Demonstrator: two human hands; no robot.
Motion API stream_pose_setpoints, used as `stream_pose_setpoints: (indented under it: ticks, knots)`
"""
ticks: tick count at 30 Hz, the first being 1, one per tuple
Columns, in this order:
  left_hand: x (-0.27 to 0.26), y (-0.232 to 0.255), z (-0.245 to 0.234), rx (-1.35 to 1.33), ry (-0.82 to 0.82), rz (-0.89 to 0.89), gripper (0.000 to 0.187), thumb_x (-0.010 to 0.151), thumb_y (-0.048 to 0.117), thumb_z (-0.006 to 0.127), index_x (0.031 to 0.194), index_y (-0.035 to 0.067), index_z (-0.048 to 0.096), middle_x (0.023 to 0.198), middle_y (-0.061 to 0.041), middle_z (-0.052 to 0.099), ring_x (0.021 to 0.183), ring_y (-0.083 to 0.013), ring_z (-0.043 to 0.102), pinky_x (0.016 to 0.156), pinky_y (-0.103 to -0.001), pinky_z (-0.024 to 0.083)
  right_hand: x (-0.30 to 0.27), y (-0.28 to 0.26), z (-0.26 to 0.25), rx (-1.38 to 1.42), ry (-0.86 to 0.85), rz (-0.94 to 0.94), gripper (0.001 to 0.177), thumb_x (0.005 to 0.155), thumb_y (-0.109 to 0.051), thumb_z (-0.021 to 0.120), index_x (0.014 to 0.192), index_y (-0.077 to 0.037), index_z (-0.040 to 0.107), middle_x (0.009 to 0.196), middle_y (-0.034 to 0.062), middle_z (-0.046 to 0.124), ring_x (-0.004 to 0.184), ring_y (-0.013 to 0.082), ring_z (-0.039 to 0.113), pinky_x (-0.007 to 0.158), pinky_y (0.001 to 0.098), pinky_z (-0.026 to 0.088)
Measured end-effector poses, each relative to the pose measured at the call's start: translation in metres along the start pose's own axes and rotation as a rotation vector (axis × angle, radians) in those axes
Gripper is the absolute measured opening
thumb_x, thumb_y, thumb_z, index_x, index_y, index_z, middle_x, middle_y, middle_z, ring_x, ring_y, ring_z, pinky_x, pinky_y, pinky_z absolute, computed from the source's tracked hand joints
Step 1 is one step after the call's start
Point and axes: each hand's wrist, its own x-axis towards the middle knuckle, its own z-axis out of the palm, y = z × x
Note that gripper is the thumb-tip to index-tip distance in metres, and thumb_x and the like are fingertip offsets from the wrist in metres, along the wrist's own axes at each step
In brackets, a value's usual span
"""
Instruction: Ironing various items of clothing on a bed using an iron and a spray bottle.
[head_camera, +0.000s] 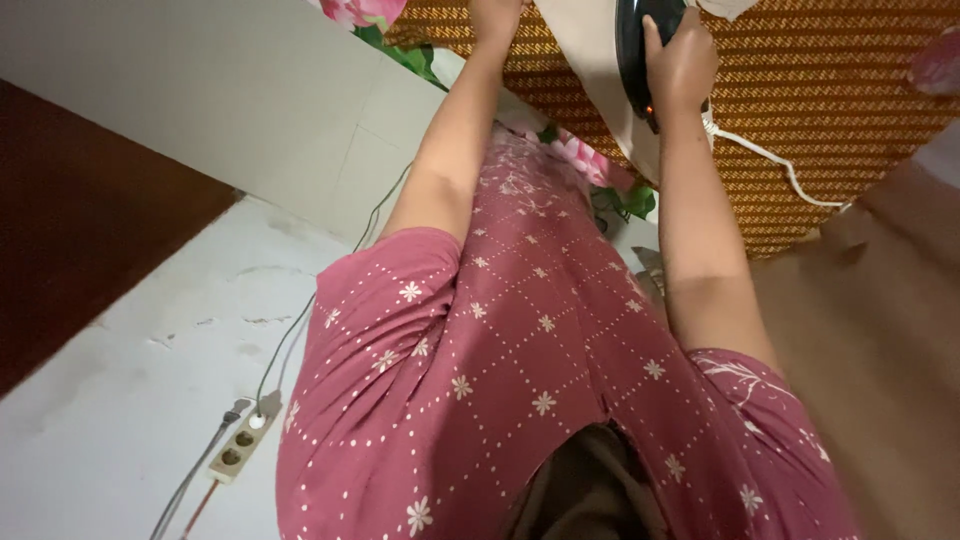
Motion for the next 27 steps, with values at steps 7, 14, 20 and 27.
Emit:
stream_pose_setpoints:
  ticks: [7, 14, 20, 27]
  knots:
    - [-0.044, 0.013, 0.011, -0.215, -0.032, 0.012, 0.028, 0.086, 0.030, 0.076, 0.087, 0.003, 0.076, 0.072, -0.005, 0.080, 0.063, -0.0141, 0.078, 0.059, -0.032, 0.061, -0.013, 0.019, -0.019, 0.091, -0.053, 0.023, 0.053, 0.101, -0.039, 0.081, 0.111, 0.010, 0.065, 0.085, 0.0308, 0.070, 0.071, 0.0461, 0.071, 0.053, 0.0519, 0.056]
    - [-0.097, 0.007, 0.036, -0.334, -0.065, -0.084, 0.023, 0.086, 0.023, 0.080, 0.095, 0.002, 0.079, 0.080, -0.006, 0.083, 0.068, -0.0119, 0.076, 0.060, -0.028, 0.059, -0.039, 0.075, -0.054, 0.022, -0.097, 0.114, 0.054, 0.101, -0.042, 0.081, 0.106, 0.009, 0.066, 0.091, 0.0304, 0.071, 0.082, 0.0482, 0.071, 0.063, 0.0537, 0.057]
    - [-0.126, -0.009, 0.062, -0.378, -0.028, -0.120, 0.020, 0.085, 0.020, 0.081, 0.097, 0.005, 0.078, 0.080, -0.005, 0.083, 0.067, -0.0107, 0.077, 0.058, -0.027, 0.060, -0.051, 0.105, -0.063, -0.015, -0.153, 0.154, 0.054, 0.099, -0.041, 0.081, 0.106, 0.011, 0.066, 0.091, 0.0313, 0.070, 0.080, 0.0461, 0.071, 0.060, 0.0532, 0.057]
    - [-0.147, 0.007, 0.064, -0.332, 0.011, -0.122, 0.019, 0.085, 0.020, 0.080, 0.093, 0.003, 0.076, 0.079, -0.008, 0.083, 0.065, -0.0142, 0.079, 0.063, -0.031, 0.061, -0.070, 0.080, -0.078, 0.079, -0.178, 0.022, 0.048, 0.098, -0.038, 0.084, 0.100, 0.008, 0.069, 0.088, 0.0283, 0.073, 0.076, 0.0429, 0.074, 0.062, 0.0525, 0.057]
